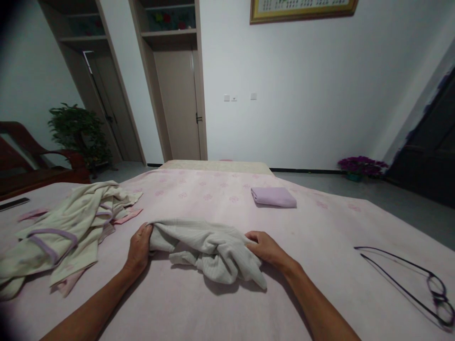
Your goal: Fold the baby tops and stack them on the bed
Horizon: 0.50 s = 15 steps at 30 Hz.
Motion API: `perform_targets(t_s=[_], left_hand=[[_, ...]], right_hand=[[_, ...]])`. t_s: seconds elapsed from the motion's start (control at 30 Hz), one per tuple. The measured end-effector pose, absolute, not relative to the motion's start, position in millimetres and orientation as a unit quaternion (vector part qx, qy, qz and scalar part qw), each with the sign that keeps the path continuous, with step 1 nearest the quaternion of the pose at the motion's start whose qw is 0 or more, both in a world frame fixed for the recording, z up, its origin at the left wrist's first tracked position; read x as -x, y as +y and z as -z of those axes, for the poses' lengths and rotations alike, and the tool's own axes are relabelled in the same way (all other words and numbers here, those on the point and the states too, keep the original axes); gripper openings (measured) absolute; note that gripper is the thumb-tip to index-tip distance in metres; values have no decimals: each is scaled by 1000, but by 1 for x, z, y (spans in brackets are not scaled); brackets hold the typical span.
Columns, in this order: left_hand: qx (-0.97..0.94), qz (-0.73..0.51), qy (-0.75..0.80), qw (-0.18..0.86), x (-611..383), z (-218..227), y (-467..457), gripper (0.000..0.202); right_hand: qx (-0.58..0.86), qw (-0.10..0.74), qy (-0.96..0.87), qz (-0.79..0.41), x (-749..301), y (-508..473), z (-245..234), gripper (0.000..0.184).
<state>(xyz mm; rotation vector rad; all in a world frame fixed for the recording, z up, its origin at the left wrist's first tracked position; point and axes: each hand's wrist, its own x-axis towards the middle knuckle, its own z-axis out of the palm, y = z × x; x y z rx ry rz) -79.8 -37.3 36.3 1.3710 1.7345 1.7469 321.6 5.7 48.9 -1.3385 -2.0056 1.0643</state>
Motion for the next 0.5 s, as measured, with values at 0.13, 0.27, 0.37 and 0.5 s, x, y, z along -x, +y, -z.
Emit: perform_targets(t_s=[0.13, 0.27, 0.37, 0.5], left_hand=[[-473, -622, 600, 168, 80, -34, -39, 33], [-480, -618, 598, 170, 78, -34, -40, 34], [-480, -623, 594, 169, 76, -35, -40, 34], [-456, -647, 585, 176, 80, -32, -37, 38]], right_hand=[[561, 345, -741, -134, -314, -2, -65, 21], [503, 516, -686, 100, -314, -10, -94, 18], [431, 550, -712, 66, -311, -18, -113, 10], [360, 381, -811, -261, -303, -23, -120, 14]])
